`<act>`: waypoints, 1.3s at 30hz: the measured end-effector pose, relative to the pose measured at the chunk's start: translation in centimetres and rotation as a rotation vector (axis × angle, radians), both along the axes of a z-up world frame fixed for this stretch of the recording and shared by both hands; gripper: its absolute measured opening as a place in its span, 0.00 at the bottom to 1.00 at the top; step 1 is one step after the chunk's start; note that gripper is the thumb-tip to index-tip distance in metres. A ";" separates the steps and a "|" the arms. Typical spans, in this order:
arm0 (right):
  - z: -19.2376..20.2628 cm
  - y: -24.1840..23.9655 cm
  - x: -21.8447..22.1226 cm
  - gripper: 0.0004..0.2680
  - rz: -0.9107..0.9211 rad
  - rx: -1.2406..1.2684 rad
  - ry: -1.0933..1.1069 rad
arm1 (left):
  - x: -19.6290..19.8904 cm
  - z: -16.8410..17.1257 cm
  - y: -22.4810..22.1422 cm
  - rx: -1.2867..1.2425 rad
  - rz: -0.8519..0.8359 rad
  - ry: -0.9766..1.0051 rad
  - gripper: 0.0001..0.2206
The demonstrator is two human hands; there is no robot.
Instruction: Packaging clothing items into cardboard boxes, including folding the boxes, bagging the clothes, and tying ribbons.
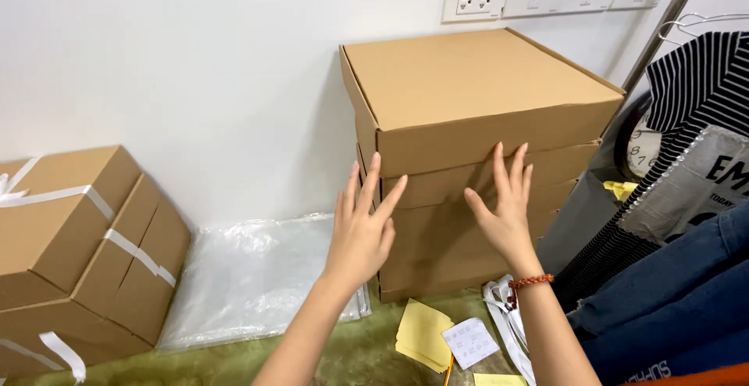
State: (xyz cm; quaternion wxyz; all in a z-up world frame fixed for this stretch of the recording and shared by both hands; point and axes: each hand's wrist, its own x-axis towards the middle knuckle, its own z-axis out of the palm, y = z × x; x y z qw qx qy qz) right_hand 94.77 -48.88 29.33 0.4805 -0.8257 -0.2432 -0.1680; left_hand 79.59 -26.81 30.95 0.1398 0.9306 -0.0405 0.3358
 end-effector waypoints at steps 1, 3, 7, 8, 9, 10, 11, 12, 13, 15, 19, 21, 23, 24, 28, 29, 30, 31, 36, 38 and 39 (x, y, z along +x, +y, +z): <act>-0.3 0.5 0.0 0.34 0.003 -0.003 0.006 | 0.0 -0.5 0.8 -0.003 0.003 0.006 0.35; -0.8 1.7 0.0 0.35 -0.045 -0.066 -0.082 | 0.0 -1.2 2.7 0.046 0.042 0.100 0.32; -2.5 3.9 -1.4 0.37 -0.070 -0.053 -0.046 | -1.8 -1.3 4.2 -0.012 -0.049 0.236 0.32; -2.9 4.7 -2.1 0.38 -0.068 -0.028 -0.007 | -2.4 -1.4 4.4 -0.033 -0.065 0.294 0.30; -3.4 5.5 -2.9 0.39 -0.067 -0.004 0.033 | -3.1 -1.4 4.7 -0.053 -0.081 0.351 0.27; -3.8 6.3 -3.9 0.39 -0.064 -0.010 0.033 | -4.1 -1.8 5.1 -0.059 -0.079 0.350 0.27; -4.3 7.3 -5.0 0.39 -0.036 -0.025 0.075 | -5.2 -2.3 5.6 -0.119 -0.096 0.384 0.25; -4.9 8.4 -6.5 0.39 -0.007 -0.042 0.122 | -6.7 -2.9 6.1 -0.180 -0.112 0.421 0.24; -4.8 9.3 -8.0 0.39 -0.004 -0.049 0.126 | -8.4 -3.5 7.1 -0.187 -0.110 0.425 0.24; -4.6 11.8 -11.3 0.37 0.062 -0.123 0.263 | -12.3 -4.7 9.4 -0.239 -0.099 0.648 0.23; -4.0 18.8 -17.6 0.36 0.118 -0.149 0.307 | -21.0 -9.0 18.0 -0.336 -0.006 0.767 0.23; -3.8 23.7 -21.7 0.34 0.150 -0.160 0.314 | -26.5 -10.9 23.0 -0.442 0.051 0.782 0.25; -5.1 29.1 -25.3 0.31 0.243 -0.173 0.319 | -31.1 -12.4 27.5 -0.564 0.102 0.757 0.24; -5.8 31.5 -27.0 0.28 0.304 -0.190 0.313 | -33.2 -13.3 29.6 -0.682 0.119 0.720 0.23; -7.3 42.3 -36.0 0.25 0.515 -0.024 0.656 | -42.3 -16.5 36.7 -0.627 0.185 0.591 0.23; -6.4 44.1 -38.9 0.23 0.579 0.107 0.824 | -44.7 -15.5 37.4 -0.658 0.199 0.584 0.23; -5.2 45.8 -41.6 0.22 0.637 0.240 0.990 | -47.0 -14.4 38.2 -0.687 0.210 0.575 0.24; -5.7 48.0 -42.7 0.22 0.654 0.235 1.003 | -49.3 -13.5 39.0 -0.691 0.232 0.579 0.24; -9.5 56.3 -44.5 0.20 0.886 0.856 1.378 | -57.8 -9.6 41.9 -0.957 0.343 0.550 0.24; -10.3 58.1 -44.3 0.25 0.907 0.913 1.410 | -59.8 -8.4 42.5 -1.002 0.371 0.508 0.23; -10.7 58.9 -44.1 0.30 0.927 0.972 1.439 | -60.6 -7.8 42.7 -1.045 0.397 0.467 0.23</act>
